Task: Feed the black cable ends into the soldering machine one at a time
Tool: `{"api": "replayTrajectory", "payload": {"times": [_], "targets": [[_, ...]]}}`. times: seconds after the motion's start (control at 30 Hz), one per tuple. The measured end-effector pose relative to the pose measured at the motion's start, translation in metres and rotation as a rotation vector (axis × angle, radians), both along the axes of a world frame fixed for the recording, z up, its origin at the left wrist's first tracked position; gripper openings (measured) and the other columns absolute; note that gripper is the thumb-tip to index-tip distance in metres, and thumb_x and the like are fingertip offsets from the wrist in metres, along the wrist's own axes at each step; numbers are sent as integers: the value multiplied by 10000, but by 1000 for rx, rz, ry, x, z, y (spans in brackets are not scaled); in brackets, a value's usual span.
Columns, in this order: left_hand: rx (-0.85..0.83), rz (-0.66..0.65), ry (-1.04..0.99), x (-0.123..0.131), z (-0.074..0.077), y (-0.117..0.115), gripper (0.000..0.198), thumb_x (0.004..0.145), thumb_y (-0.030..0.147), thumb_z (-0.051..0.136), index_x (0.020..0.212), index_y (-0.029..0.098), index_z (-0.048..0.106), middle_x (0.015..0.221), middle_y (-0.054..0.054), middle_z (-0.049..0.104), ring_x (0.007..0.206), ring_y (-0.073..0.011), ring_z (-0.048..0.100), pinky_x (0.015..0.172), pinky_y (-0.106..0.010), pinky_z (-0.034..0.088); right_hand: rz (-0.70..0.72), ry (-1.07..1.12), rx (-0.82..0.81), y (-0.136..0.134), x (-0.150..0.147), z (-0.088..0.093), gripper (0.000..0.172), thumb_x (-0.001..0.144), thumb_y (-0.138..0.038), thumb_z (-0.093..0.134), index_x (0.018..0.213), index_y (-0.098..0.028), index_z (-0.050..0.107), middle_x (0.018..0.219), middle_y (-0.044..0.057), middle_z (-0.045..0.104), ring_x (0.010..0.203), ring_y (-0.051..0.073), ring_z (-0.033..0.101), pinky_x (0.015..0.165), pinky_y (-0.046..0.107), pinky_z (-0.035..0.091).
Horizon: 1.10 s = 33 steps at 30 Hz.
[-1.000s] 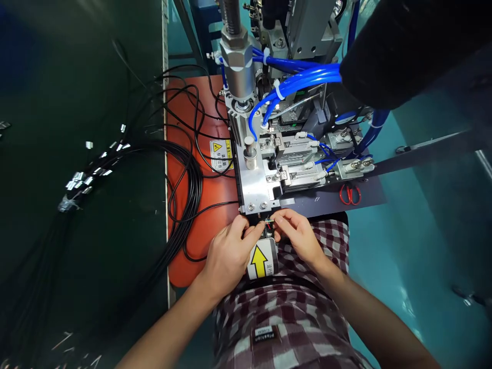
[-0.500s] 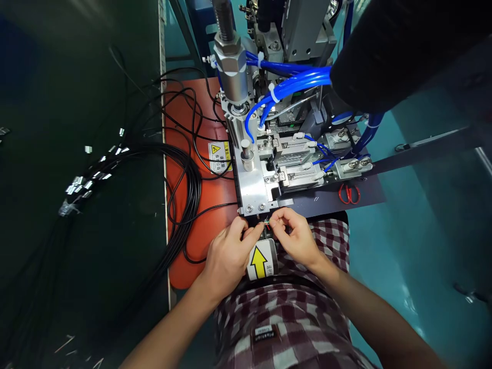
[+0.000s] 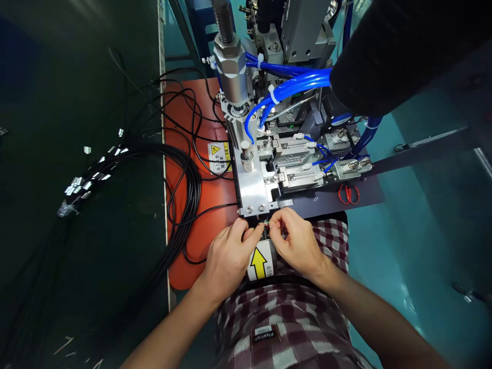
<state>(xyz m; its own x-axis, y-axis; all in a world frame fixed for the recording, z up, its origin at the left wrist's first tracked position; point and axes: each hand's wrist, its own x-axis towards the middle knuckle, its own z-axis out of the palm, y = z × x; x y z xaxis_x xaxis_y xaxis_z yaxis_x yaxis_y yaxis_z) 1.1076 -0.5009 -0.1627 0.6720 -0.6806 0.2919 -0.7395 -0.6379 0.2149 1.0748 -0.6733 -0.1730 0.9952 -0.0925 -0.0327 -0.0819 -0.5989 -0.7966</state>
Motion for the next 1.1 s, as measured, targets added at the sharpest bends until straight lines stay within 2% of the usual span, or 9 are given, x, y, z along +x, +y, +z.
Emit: {"api": "replayTrajectory", "payload": {"times": [0.17, 0.27, 0.43, 0.57, 0.7, 0.9, 1.1], "targets": [[14, 2, -11, -1, 0, -1, 304, 913, 94, 436, 1068, 165, 687, 736, -30, 507, 594, -128, 472, 528, -228, 380, -63, 166, 217, 0, 2, -1, 90, 827, -167, 511, 745, -180, 548, 637, -18, 514, 546, 112, 459, 502, 229, 377], [9, -1, 1, 0, 0, 0, 304, 912, 95, 435, 1069, 168, 685, 746, -30, 505, 593, -123, 467, 528, -223, 381, -88, 203, 311, -2, 2, -5, 88, 837, -208, 528, 758, -180, 558, 657, -12, 529, 562, 115, 484, 504, 228, 378], [-15, 1, 63, 0, -4, 2, 310, 909, 109, 434, 1092, 173, 675, 787, -39, 500, 607, -123, 486, 534, -222, 416, -88, 373, 690, -8, 2, -15, 172, 846, -342, 586, 812, -175, 556, 577, -33, 543, 506, 116, 523, 523, 243, 403], [-37, 12, 123, -1, -6, 3, 305, 905, 133, 443, 1104, 176, 671, 825, -54, 499, 651, -138, 526, 550, -231, 454, -75, 387, 756, -12, 2, -19, 210, 842, -376, 595, 827, -167, 580, 576, -23, 570, 538, 128, 541, 573, 264, 425], [-25, 13, 143, 0, -5, 3, 304, 896, 126, 458, 1107, 177, 669, 842, -58, 508, 683, -147, 553, 567, -235, 481, -99, 358, 754, -12, 1, -18, 242, 863, -400, 567, 850, -160, 597, 589, -16, 580, 569, 137, 560, 598, 272, 436], [-35, 16, 165, 0, -4, 4, 298, 885, 119, 473, 1103, 177, 668, 866, -69, 521, 735, -161, 576, 599, -246, 508, -156, 388, 802, -7, 5, -19, 198, 768, -349, 665, 761, -167, 587, 583, -39, 552, 516, 117, 544, 552, 254, 419], [-74, 13, 174, 0, -6, 3, 280, 881, 116, 478, 1081, 154, 671, 887, -81, 536, 746, -171, 583, 608, -264, 522, -81, 430, 942, -10, 5, -29, 243, 817, -386, 618, 727, -161, 594, 541, -32, 555, 503, 107, 498, 575, 258, 410]]}}
